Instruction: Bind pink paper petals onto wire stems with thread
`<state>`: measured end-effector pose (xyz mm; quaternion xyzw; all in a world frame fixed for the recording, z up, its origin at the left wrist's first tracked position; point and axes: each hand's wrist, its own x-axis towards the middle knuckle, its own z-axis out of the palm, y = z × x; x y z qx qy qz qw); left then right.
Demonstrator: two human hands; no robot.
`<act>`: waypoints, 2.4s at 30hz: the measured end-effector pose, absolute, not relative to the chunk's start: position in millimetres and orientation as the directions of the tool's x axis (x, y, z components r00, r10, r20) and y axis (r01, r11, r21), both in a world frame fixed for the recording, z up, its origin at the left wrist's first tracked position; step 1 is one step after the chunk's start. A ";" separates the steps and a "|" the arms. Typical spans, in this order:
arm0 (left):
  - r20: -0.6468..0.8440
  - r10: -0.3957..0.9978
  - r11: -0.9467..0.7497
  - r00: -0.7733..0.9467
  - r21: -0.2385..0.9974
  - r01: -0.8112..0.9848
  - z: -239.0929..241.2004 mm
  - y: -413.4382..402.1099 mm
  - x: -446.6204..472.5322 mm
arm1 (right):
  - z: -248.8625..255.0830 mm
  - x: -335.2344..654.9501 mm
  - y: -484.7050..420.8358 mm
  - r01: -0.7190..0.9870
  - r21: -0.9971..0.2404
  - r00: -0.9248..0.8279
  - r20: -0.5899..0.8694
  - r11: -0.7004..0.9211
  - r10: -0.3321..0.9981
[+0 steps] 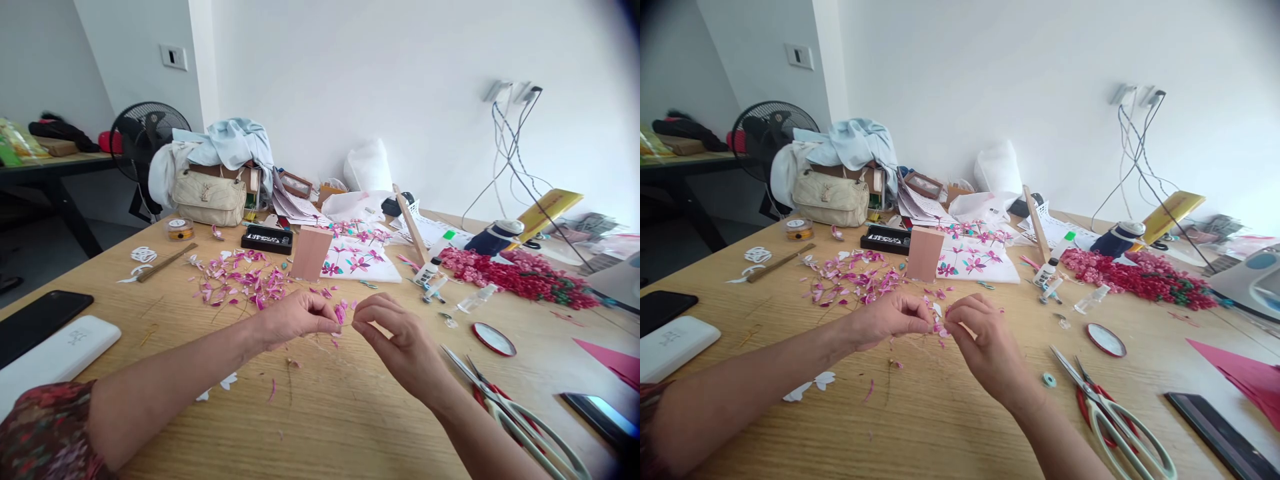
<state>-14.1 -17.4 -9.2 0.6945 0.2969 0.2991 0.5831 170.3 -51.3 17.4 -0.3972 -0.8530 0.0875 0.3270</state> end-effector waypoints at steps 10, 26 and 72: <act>0.497 0.686 -0.720 0.531 0.572 0.394 -20.2 -17.9 -11.3 | 4.2 164.0 -37.6 0.610 -0.788 -0.143 -0.008 0.082 0.990; -0.202 0.734 0.381 0.648 0.913 -0.147 -17.5 -10.7 -14.7 | 12.4 177.5 -52.2 0.657 0.000 -0.587 0.628 0.754 0.511; 0.291 0.841 -0.426 0.455 0.876 0.226 -14.8 -15.7 -11.3 | 2.5 174.6 -48.6 0.631 -0.689 -0.177 0.321 0.357 0.931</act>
